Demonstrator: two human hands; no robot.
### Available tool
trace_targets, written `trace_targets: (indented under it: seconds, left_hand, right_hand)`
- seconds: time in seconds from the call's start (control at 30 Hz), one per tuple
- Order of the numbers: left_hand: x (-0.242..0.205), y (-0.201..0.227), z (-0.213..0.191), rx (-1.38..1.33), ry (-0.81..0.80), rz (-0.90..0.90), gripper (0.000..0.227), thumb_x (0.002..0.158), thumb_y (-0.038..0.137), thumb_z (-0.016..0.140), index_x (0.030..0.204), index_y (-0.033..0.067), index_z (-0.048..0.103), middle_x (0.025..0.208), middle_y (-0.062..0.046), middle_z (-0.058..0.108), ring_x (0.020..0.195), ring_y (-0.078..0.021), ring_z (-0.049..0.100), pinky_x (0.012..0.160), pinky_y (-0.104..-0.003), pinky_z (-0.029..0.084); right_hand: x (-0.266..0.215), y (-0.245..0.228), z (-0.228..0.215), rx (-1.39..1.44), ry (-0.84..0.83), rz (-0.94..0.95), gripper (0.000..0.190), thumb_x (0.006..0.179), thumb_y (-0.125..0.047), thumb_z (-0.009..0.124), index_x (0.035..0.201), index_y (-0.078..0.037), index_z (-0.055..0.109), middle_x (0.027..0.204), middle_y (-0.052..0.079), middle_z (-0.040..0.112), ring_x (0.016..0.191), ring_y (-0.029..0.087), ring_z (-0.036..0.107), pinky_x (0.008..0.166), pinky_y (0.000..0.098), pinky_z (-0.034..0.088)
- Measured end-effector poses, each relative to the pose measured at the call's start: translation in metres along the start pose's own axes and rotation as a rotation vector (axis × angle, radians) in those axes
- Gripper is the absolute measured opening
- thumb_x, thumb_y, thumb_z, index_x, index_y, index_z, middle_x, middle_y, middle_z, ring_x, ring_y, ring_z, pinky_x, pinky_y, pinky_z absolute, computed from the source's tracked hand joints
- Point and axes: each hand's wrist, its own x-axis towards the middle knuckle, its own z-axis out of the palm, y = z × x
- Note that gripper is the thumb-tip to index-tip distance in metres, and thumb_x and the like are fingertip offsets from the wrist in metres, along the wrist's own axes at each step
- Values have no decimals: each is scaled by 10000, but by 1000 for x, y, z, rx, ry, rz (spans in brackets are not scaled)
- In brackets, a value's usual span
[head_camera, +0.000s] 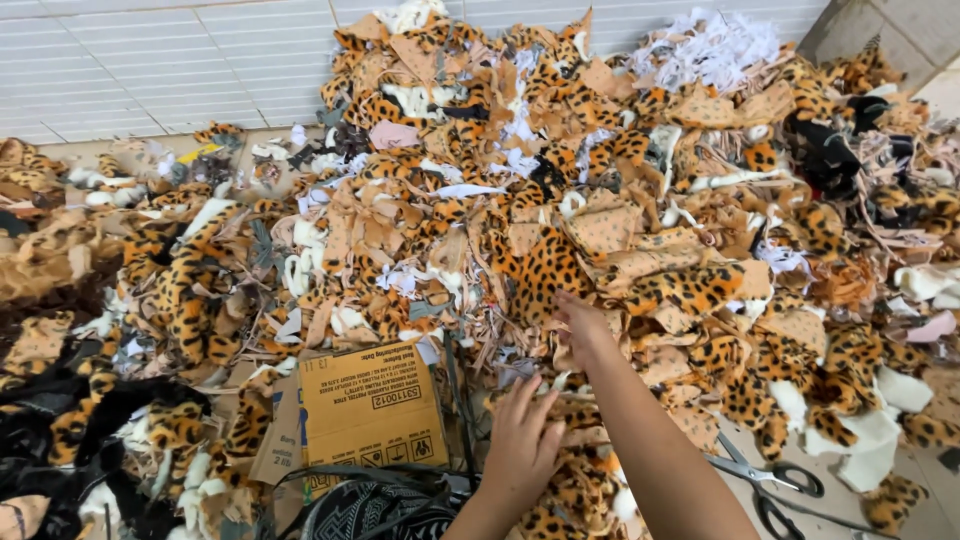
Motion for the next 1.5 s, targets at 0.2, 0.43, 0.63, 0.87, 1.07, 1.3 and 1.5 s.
trace_targets:
  seconds: [0.2,0.43,0.63,0.87,1.07,1.3,1.5]
  left_hand:
    - [-3,-6,14,-168,193,14,551,1025,434,287,1258,120,676,1486,-84,485,1427,-311,359,1148,-531,273]
    - [-12,-2,3,-286,-20,-177,608,1006,520,283,1313,190,691,1427,27,570,1372,-197,458,1133,-435,350]
    - [9,-22,20,-717,119,-323,827,892,688,292,1321,99,685,1369,-92,669,1282,-265,629,1127,-412,473]
    - [-3,28,-8,-1632,-43,-318,848,890,613,357,1502,31,428,1475,-226,554,1350,-340,539,1130,-468,417]
    - [-4,-1,15,-1561,149,-279,361,945,200,732,1294,147,652,1302,-73,664,1217,-282,610,1040,-399,424]
    - [-17,-6,9,-1467,63,-183,413,928,113,727,1326,98,614,1173,-111,677,1063,-303,689,826,-426,616]
    - [-28,-43,22,-1268,-33,-266,505,881,-14,726,1340,151,597,1256,-99,630,1087,-306,656,797,-417,611]
  right_hand:
    - [14,24,-6,146,45,74,323,1067,-282,547,1361,-213,662,1066,-13,694,879,114,623,725,295,408]
    - [-18,-4,-4,157,-1,35,356,1058,-258,552,1392,-193,658,1330,-45,635,1113,117,591,758,291,404]
    - [-90,-26,-54,284,-317,-293,361,983,-250,552,1306,-135,668,1347,15,663,1306,238,560,1158,397,336]
    - [-102,45,-146,146,-546,-417,102,926,-178,708,863,-163,629,870,6,577,841,190,525,870,357,420]
    - [-40,136,-201,164,-319,-338,356,857,42,694,1134,-105,525,1017,128,570,894,313,608,781,420,502]
    - [-205,51,-152,192,-262,-376,798,874,-122,616,1613,-201,326,1310,222,464,1103,326,560,856,418,475]
    - [-157,99,-175,-21,-311,-320,832,851,-31,698,1602,-104,346,892,144,530,642,186,496,539,309,383]
